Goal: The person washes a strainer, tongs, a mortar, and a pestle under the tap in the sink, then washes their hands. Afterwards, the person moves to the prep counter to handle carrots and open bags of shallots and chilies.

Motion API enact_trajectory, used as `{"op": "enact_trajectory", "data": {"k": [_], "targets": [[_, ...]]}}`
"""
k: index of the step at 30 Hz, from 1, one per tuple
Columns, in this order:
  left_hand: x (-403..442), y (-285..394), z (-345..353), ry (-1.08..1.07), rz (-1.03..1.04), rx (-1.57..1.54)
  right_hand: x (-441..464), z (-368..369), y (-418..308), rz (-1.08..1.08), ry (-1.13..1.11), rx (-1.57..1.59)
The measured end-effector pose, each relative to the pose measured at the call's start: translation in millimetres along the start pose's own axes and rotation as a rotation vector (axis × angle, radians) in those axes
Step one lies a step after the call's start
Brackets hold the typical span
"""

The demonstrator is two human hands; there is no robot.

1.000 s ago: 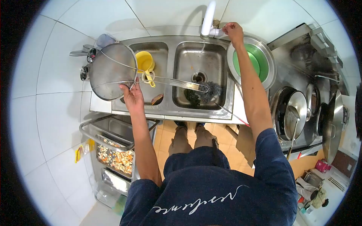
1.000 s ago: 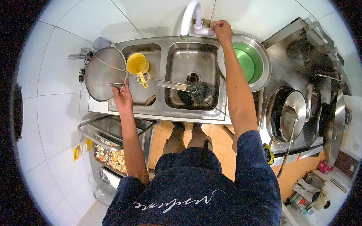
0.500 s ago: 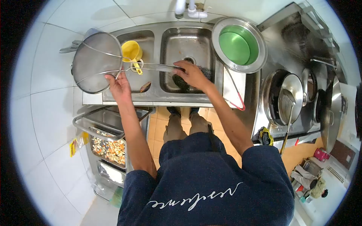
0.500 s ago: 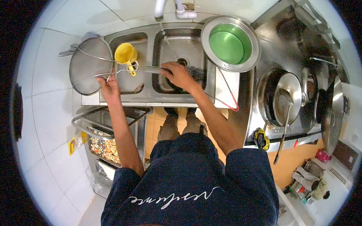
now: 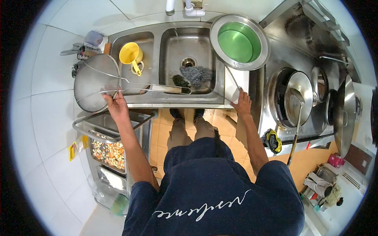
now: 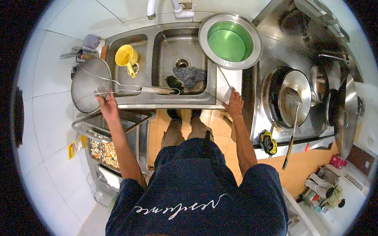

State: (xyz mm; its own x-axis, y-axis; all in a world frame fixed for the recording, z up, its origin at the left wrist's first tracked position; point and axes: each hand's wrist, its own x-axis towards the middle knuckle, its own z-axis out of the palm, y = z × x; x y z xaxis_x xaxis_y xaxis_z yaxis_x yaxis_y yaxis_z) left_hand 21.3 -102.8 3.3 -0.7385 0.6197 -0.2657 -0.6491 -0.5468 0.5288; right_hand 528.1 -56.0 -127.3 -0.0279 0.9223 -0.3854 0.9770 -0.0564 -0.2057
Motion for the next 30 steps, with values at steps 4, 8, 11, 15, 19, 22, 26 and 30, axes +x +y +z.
{"op": "enact_trajectory", "data": {"k": [4,8,11,15,19,22,26,30], "targets": [[-12.7,2.1,-0.1,-0.03,-0.033,0.026,-9.5,5.5,3.9,-0.063,0.091,0.058],[-23.5,4.4,5.6,-0.054,-0.109,0.045,-37.5,-12.3,-8.5,-0.093,0.085,0.263],[-26.8,8.4,2.8,-0.066,-0.162,0.053,-66.1,-38.5,-32.0,-0.023,0.06,0.338],[-47.6,6.5,9.5,-0.048,-0.214,0.131,-89.1,-43.9,-54.4,-0.069,0.027,0.598],[-52.6,-2.3,2.7,-0.187,-0.258,0.119,-100.1,-22.1,-83.0,-0.105,-0.163,0.856],[-66.6,-18.0,12.7,-0.141,-0.288,0.079,-119.9,-32.6,-129.9,-0.238,-0.289,1.007],[-64.9,-37.2,27.0,-0.169,-0.352,-0.015,-140.2,-52.6,-159.3,-0.225,-0.248,0.962],[-86.3,-53.5,46.2,-0.189,-0.335,-0.025,-164.1,-72.7,-166.1,-0.217,-0.121,0.95]]}}
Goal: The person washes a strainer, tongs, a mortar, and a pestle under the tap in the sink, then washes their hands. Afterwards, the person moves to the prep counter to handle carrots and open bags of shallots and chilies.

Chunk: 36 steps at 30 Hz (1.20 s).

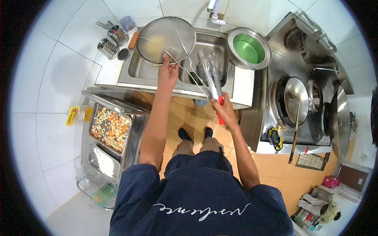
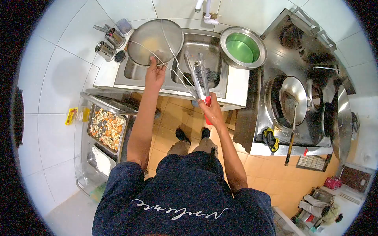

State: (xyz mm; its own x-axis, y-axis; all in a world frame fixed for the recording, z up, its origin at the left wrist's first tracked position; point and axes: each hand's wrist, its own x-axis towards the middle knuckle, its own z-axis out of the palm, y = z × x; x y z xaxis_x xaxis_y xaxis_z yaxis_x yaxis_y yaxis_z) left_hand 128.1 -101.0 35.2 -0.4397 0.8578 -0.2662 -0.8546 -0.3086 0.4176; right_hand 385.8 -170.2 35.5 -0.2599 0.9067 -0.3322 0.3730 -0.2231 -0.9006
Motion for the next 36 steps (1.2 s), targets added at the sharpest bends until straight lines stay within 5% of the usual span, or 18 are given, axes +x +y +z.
{"op": "enact_trajectory", "data": {"k": [4,9,14,18,22,31,36], "targets": [[-19.7,-22.5,0.5,-0.051,-0.019,-0.02,-17.9,-6.5,-4.4,-0.033,0.149,-0.119],[-95.6,-89.6,2.1,-0.017,-0.265,0.502,-31.3,-24.0,20.2,-0.043,0.164,-0.172],[-114.6,-127.4,-26.3,0.127,-0.068,0.556,-49.1,-36.6,63.5,0.046,0.062,-0.065],[-144.0,-102.5,-40.5,0.079,0.008,0.638,-49.4,-71.1,94.6,-0.056,0.132,0.094],[-188.3,-75.4,-57.3,0.022,0.064,0.919,-53.2,-101.1,93.9,-0.303,0.158,-0.084],[-353.8,-43.0,-153.5,0.225,0.316,1.422,-134.3,-87.2,98.7,0.067,-0.256,0.295],[-480.3,-23.5,-185.2,0.464,0.254,1.527,-198.6,-52.8,116.4,0.256,-0.438,0.468]]}}
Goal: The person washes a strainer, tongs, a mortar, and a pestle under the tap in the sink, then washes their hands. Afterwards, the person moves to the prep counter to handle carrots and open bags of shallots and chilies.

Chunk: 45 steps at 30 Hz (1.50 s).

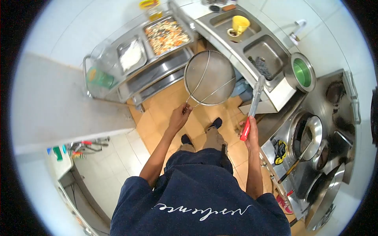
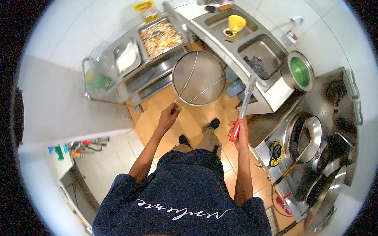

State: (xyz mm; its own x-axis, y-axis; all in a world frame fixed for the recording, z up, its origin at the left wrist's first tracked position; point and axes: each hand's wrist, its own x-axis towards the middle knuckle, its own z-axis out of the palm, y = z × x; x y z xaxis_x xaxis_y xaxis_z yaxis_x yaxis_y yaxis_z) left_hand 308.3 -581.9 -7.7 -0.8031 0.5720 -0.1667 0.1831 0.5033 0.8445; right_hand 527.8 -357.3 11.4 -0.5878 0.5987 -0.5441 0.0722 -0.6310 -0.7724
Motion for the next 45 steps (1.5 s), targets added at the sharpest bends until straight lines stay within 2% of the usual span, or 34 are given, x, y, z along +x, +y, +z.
{"op": "enact_trajectory", "data": {"k": [3,6,7,9,12,14,16,18,19,21,25,27,28,30,31,33,34,36,37,39,45], "targets": [[-62.1,-24.4,-37.6,0.068,-0.096,0.036,-12.9,15.6,32.0,0.154,-0.094,-0.03],[-121.1,-44.3,-62.5,0.178,-0.169,0.032,-21.2,29.5,61.1,0.151,-0.255,-0.17],[-138.7,-58.3,-64.5,0.2,-0.177,0.024,-22.9,33.6,69.3,0.218,-0.256,-0.23],[-173.9,-91.9,-61.3,0.342,-0.218,-0.026,-30.4,41.9,83.9,0.202,-0.334,-0.3],[-248.2,-92.6,-63.2,0.511,-0.373,-0.095,-48.1,64.7,94.9,0.224,-0.504,-0.435],[-280.3,-102.6,-57.2,0.637,-0.368,-0.102,-56.1,79.4,95.7,0.274,-0.57,-0.623],[-316.7,-107.5,-51.1,0.699,-0.46,-0.124,-68.9,86.4,97.5,0.291,-0.639,-0.697],[-347.5,-112.5,-48.5,0.76,-0.507,-0.178,-67.8,94.5,105.5,0.137,-0.797,-0.983],[-360.9,-114.1,-47.8,0.803,-0.533,-0.23,-73.8,99.8,109.8,0.138,-0.821,-1.002],[-388.3,-112.3,-46.5,0.867,-0.55,-0.265,-90.5,108.7,121.1,-0.023,-0.796,-1.167],[-430.5,-129.8,-49.9,1.01,-0.563,-0.311,-105.6,128.5,148.2,-0.019,-0.898,-1.167],[-450.7,-141.3,-56.1,1.07,-0.571,-0.34,-113.1,142.4,164.2,-0.203,-0.957,-1.204],[-462.0,-152.0,-58.8,1.107,-0.577,-0.362,-118.0,150.6,170.5,-0.213,-0.968,-1.204],[-487.9,-172.4,-65.5,1.151,-0.58,-0.386,-132.1,170.6,182.6,-0.489,-1.083,-1.21],[-502.7,-183.0,-70.5,1.166,-0.604,-0.375,-142.0,181.6,186.9,-0.497,-1.09,-1.208],[-527.0,-182.1,-89.0,1.184,-0.657,-0.391,-164.7,206.4,196.7,-0.109,-1.069,-1.146],[-539.9,-184.6,-99.3,1.189,-0.652,-0.386,-173.9,218.6,206.9,-0.113,-1.073,-1.14],[-566.8,-194.1,-114.2,1.187,-0.675,-0.575,-191.0,237.7,222.7,-0.456,-1.209,-1.239],[-576.8,-203.7,-120.4,1.213,-0.686,-0.58,-195.7,246.5,233.7,-0.461,-1.206,-1.243],[-600.9,-221.7,-129.1,1.231,-0.664,-0.554,-215.3,264.7,257.4,-0.654,-1.167,-1.261],[-654.2,-274.3,-181.1,1.221,-0.686,-0.522,-280.2,332.5,284.5,-0.831,-1.19,-1.381]]}}
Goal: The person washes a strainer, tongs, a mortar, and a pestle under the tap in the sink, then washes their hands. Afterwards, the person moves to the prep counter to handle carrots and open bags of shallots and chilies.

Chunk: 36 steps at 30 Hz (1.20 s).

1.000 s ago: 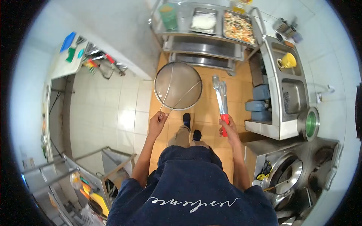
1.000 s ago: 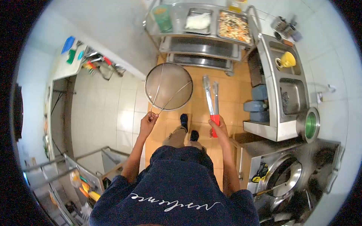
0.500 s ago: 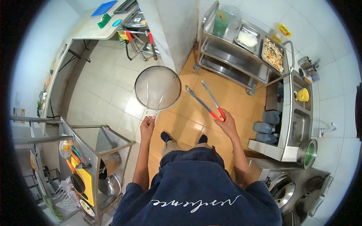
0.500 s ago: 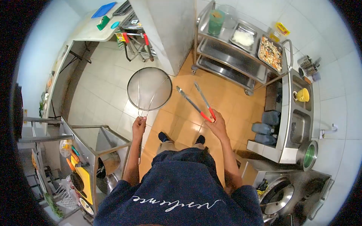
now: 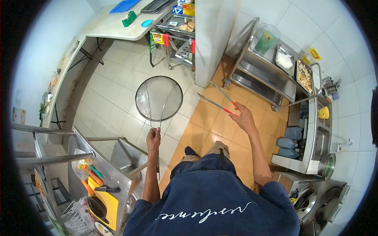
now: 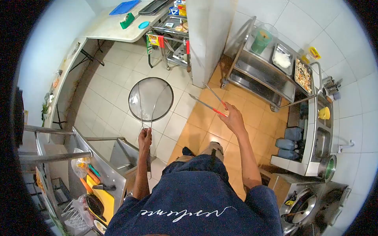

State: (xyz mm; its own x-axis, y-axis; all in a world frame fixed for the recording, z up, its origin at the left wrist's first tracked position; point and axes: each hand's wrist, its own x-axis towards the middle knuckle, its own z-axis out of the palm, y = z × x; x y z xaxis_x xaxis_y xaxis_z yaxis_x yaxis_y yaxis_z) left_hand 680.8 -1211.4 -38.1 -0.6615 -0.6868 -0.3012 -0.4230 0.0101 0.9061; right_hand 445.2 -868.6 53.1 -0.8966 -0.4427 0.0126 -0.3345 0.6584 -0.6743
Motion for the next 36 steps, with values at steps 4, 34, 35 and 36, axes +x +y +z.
{"op": "enact_trajectory", "data": {"k": [4,34,35,36], "targets": [[26.9,7.8,-18.4,0.035,-0.019,-0.051,58.7,13.8,-36.3,-0.103,0.021,-0.043],[295.3,93.7,-42.1,0.029,-0.1,-0.177,546.9,209.7,-93.0,-0.224,-0.266,-0.74],[303.7,97.0,-45.0,0.006,-0.113,-0.18,546.0,217.1,-87.4,-0.243,-0.223,-0.716],[311.8,98.9,-48.6,-0.02,-0.127,-0.18,540.4,215.8,-93.4,-0.239,-0.212,-0.686]]}}
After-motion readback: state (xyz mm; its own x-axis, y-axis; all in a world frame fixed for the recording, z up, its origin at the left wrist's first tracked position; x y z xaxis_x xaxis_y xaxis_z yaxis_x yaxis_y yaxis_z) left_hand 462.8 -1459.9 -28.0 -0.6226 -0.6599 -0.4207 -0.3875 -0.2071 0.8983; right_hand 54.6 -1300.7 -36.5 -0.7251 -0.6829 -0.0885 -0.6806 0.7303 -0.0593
